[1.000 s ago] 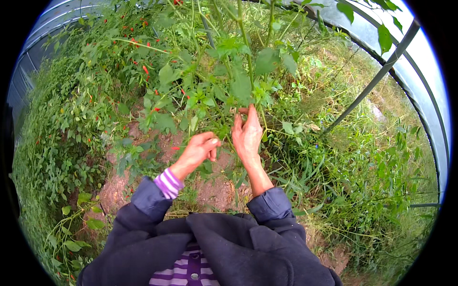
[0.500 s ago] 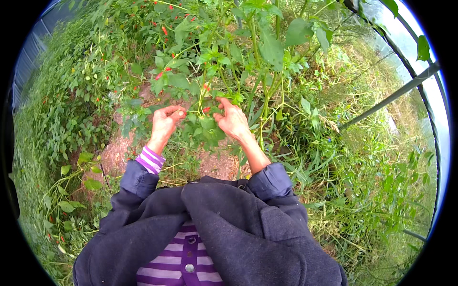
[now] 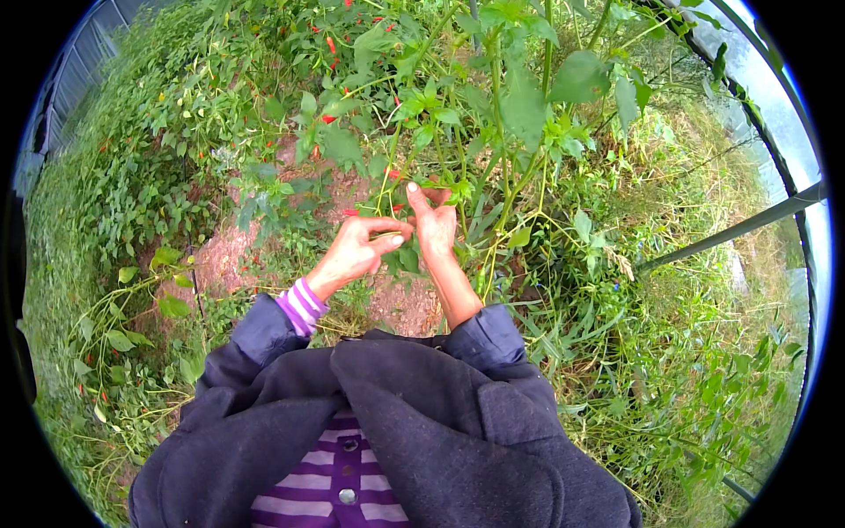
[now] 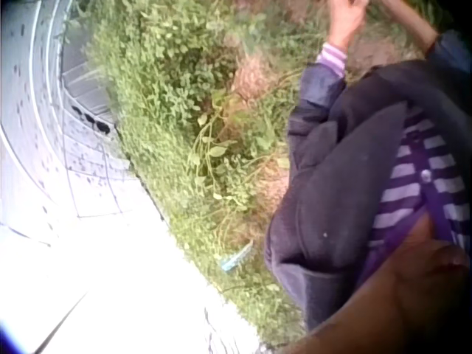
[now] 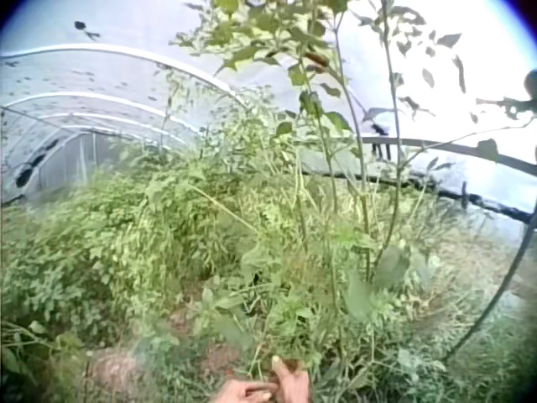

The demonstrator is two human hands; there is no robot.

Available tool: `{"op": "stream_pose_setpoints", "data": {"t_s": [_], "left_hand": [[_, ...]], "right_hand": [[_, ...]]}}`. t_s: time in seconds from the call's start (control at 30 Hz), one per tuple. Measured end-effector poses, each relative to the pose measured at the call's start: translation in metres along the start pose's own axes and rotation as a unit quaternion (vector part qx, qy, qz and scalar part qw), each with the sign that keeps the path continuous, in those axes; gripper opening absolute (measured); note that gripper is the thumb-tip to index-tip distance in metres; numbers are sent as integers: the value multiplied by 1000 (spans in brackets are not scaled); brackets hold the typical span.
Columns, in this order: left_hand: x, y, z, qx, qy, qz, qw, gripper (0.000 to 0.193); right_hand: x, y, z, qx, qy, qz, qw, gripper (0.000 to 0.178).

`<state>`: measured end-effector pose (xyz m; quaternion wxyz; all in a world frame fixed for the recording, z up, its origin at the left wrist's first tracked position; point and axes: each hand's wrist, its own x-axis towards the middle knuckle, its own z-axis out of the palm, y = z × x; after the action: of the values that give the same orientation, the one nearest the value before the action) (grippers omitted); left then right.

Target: The person picks red chili peppers from plants inside a greenhouse and places them into a white bucket. They move between plants, reach into foliage, and repeatedly detach peppers by hand.

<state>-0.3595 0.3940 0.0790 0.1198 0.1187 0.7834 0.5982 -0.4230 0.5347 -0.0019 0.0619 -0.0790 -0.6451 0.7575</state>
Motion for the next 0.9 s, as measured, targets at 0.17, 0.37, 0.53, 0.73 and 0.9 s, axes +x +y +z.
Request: {"op": "stream_pose_setpoints", "data": {"t_s": [0.17, 0.37, 0.53, 0.73, 0.9], "left_hand": [[20, -52, 2, 140, 214, 43, 966, 34], [25, -37, 2, 171, 201, 32, 964, 27], [11, -7, 15, 181, 106, -12, 978, 27], [9, -21, 19, 258, 26, 77, 963, 22], [-4, 3, 0, -59, 56, -89, 993, 22]], "right_hand": [[-7, -5, 0, 108, -38, 62, 992, 35], [-28, -3, -22, 86, -94, 62, 990, 23], [-31, -15, -30, 70, -147, 56, 985, 24], [-31, -12, -30, -310, -58, -189, 930, 22], [-15, -18, -39, -262, -129, -63, 954, 32]]}}
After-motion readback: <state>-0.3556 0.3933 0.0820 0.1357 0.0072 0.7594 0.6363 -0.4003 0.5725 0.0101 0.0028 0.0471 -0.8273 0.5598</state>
